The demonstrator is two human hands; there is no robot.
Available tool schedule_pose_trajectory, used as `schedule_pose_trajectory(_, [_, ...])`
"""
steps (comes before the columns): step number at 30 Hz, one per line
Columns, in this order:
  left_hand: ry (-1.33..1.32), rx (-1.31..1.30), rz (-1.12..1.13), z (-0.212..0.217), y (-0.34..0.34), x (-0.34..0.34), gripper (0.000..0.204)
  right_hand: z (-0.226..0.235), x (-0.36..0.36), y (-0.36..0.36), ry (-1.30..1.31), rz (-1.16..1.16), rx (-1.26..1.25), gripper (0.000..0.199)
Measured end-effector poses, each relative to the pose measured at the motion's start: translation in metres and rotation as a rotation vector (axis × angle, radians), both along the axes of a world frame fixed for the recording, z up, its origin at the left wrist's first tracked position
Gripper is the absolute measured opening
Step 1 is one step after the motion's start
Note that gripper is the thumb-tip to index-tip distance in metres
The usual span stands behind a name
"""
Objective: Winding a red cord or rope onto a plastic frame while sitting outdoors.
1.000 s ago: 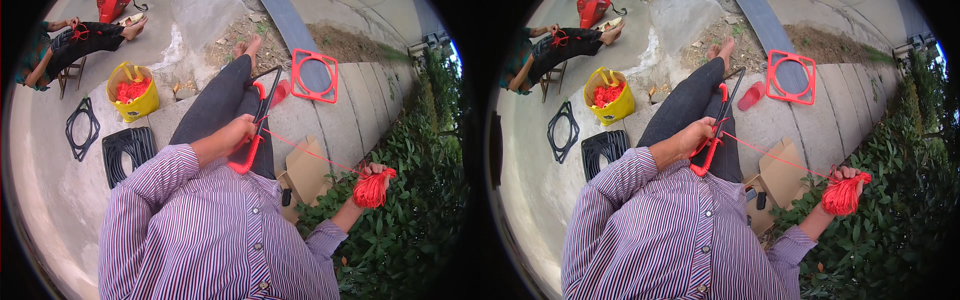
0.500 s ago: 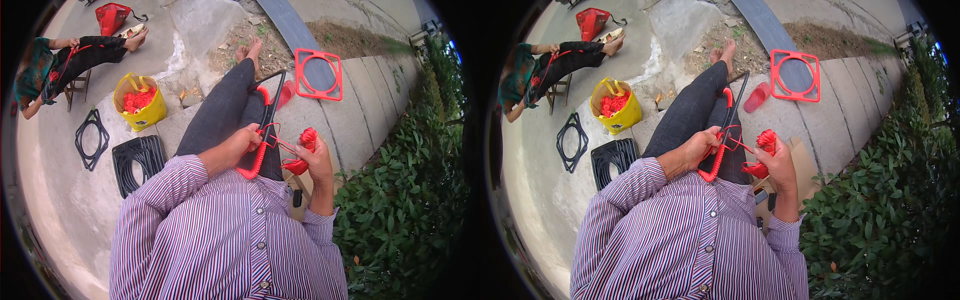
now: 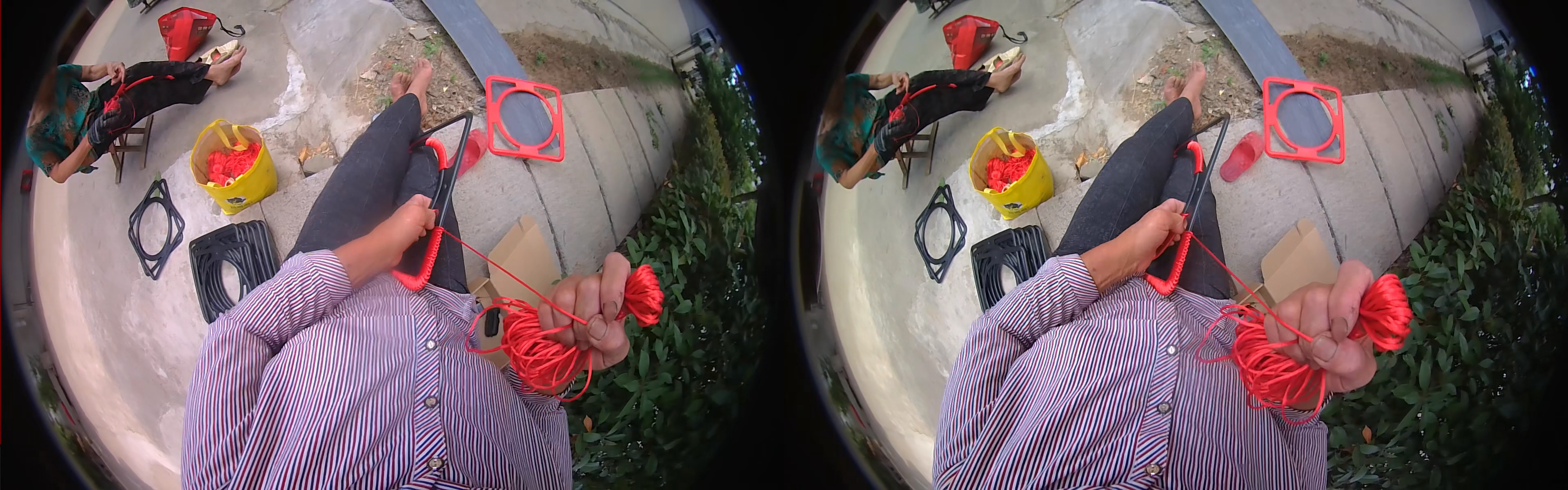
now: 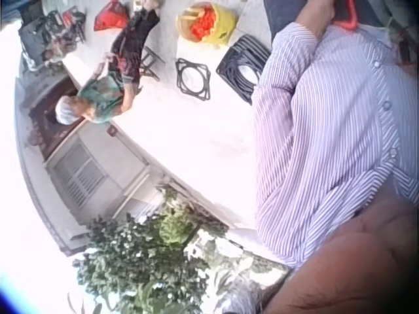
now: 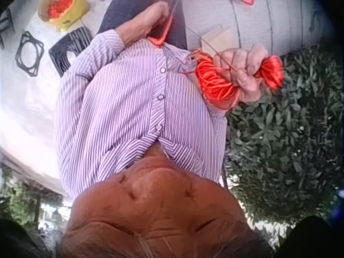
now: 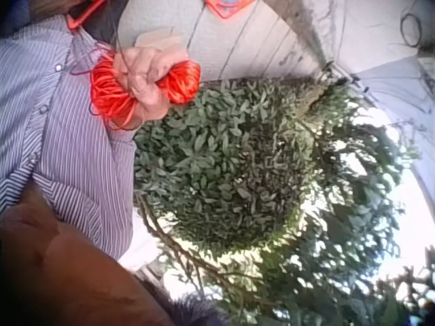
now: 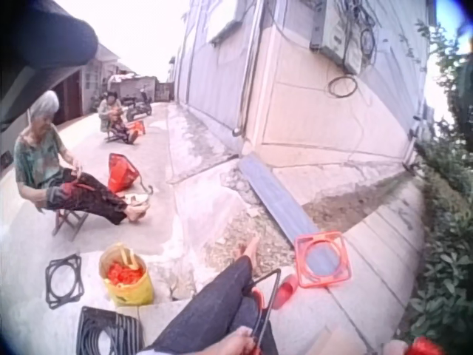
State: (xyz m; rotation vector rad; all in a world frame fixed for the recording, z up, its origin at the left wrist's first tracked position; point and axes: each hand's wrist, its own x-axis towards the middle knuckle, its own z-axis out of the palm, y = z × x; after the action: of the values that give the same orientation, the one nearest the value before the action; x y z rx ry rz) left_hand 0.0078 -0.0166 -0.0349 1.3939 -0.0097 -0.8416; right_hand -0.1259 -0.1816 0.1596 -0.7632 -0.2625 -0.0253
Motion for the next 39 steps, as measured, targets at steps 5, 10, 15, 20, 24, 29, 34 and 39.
schedule_pose_trajectory(5, [-1.185, 0.185, 0.018, 0.083, 0.004, -0.025, 0.037, 0.006, 0.019, 0.009, -0.095, 0.008, -0.017, 0.028])
schedule_pose_trajectory(10, [-0.588, 0.149, 0.162, 0.061, 0.034, 0.018, 0.004, -0.067, 0.059, -0.016, -0.05, 0.083, -1.111, 0.024])
schedule_pose_trajectory(15, [-0.615, 0.613, -0.281, 0.024, 0.061, 0.011, 0.036, -0.143, 0.066, 0.01, -0.022, 0.103, -1.874, 0.036])
schedule_pose_trajectory(20, [-0.555, 0.387, -0.18, 0.027, 0.045, -0.004, 0.042, -0.163, 0.07, 0.025, 0.45, 0.002, -0.914, 0.04])
schedule_pose_trajectory(24, [-0.832, 0.452, 0.133, 0.054, 0.054, 0.008, 0.029, -0.156, 0.066, 0.014, 0.238, -0.213, -1.037, 0.041])
schedule_pose_trajectory(29, [-0.746, 0.16, 0.141, 0.099, 0.045, -0.001, 0.031, -0.107, 0.066, 0.031, 0.074, -0.356, -1.159, 0.042])
schedule_pose_trajectory(34, [0.087, -0.429, 0.151, 0.088, 0.032, 0.007, 0.023, -0.088, 0.057, 0.004, 0.189, -0.286, -0.865, 0.033])
schedule_pose_trajectory(39, [0.121, -0.257, 0.102, 0.074, 0.032, 0.008, 0.019, -0.035, 0.012, -0.097, 0.072, -0.308, -0.077, 0.029])
